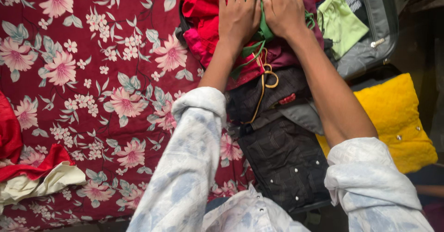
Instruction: The person folds various items of clothing by hand on a bed and places them into an open suitcase.
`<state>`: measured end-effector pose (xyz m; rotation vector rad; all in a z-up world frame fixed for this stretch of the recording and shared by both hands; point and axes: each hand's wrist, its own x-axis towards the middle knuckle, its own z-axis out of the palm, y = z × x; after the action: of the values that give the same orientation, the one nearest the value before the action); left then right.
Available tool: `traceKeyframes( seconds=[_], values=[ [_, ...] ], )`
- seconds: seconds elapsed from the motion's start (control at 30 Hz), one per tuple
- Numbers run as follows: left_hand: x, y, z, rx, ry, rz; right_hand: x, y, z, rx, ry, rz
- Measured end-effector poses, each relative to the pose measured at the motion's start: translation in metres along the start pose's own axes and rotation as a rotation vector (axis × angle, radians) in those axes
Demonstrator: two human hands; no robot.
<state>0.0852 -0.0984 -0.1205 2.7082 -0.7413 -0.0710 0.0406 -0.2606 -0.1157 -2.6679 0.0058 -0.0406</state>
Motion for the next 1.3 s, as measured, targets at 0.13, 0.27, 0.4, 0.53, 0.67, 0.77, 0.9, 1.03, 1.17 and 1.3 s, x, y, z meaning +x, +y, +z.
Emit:
traceKeyframes(
  seconds=[0.13, 0.27, 0.4, 0.53, 0.67, 0.77, 0.9, 1.03, 1.17, 1.3],
  values=[
    [-0.030, -0.001, -0.020, -0.018, 0.123, 0.086, -0.025, -0.031, -0.031, 0.043, 0.095, -0.078],
    [-0.112, -0.009, -0.053, -0.067, 0.123, 0.199, -0.085, -0.092, -0.050, 0.088, 0.038, -0.266],
    [-0.196, -0.017, -0.075, -0.147, 0.003, 0.118, -0.142, -0.152, -0.046, 0.095, -0.024, -0.402],
    [-0.244, -0.023, -0.094, -0.233, 0.043, 0.033, -0.170, -0.201, -0.036, 0.126, 0.029, -0.395],
    [-0.287, -0.029, -0.120, -0.332, 0.148, 0.023, -0.204, -0.242, -0.021, 0.254, 0.097, -0.329],
    [-0.313, -0.024, -0.137, -0.332, 0.209, -0.007, -0.225, -0.267, -0.015, 0.369, 0.146, -0.317],
    [-0.344, -0.031, -0.143, -0.315, 0.218, -0.030, -0.242, -0.284, 0.000, 0.330, 0.104, -0.316],
    [-0.375, -0.041, -0.134, -0.316, 0.161, -0.083, -0.258, -0.288, 0.019, 0.288, 0.004, -0.349],
    [-0.398, -0.053, -0.117, -0.278, 0.098, -0.129, -0.272, -0.291, 0.039, 0.328, -0.096, -0.330],
    [-0.412, -0.067, -0.105, -0.280, 0.023, -0.165, -0.281, -0.292, 0.060, 0.384, -0.158, -0.259]
  ],
)
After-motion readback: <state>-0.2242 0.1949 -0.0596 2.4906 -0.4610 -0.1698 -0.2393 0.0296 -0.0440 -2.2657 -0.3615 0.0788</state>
